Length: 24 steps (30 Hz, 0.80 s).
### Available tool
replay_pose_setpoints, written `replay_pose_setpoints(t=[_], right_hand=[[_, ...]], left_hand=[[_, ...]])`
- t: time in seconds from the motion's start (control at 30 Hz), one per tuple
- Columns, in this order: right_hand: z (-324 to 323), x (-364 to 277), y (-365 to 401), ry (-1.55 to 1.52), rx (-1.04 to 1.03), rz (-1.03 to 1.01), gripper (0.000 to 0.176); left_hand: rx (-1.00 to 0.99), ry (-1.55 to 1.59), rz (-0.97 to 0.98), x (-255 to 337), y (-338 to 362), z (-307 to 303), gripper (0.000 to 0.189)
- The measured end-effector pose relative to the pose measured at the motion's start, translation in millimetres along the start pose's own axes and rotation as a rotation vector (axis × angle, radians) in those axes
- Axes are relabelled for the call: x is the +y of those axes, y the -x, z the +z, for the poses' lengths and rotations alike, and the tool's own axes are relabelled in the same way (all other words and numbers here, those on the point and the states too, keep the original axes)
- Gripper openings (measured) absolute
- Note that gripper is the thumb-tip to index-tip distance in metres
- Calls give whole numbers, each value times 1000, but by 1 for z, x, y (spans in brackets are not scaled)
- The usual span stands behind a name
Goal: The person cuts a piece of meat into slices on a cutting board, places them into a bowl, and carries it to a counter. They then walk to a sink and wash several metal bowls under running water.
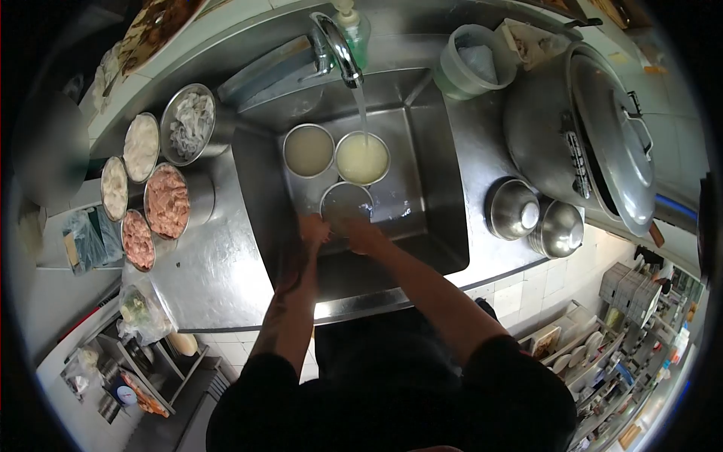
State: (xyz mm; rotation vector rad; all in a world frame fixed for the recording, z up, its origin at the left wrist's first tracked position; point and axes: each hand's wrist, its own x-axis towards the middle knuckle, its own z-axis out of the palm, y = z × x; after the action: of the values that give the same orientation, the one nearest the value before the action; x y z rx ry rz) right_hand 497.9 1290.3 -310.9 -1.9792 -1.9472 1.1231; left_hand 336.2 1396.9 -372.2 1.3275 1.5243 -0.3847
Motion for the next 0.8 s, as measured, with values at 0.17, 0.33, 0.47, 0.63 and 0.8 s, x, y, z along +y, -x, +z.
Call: replay_pose_setpoints(t=[0.17,0.33,0.47,0.63,0.8], right_hand=[[59,6,-47,-203,-248,239,26],[72,20,-29,-147,-32,269,26],[33,7,-9,-420,82,230,31],[-31,22,-15,-831,94,314,40],[-151,14,-48,-790,487,356,47]], left_hand=[[187,-274,254,9,29,11,37],[189,-6,240,12,58,-4,47],[339,-43,468,16,55,-6,49],[153,-141,508,80,51,-35,53],[206,-460,590,221,97,-82,46]])
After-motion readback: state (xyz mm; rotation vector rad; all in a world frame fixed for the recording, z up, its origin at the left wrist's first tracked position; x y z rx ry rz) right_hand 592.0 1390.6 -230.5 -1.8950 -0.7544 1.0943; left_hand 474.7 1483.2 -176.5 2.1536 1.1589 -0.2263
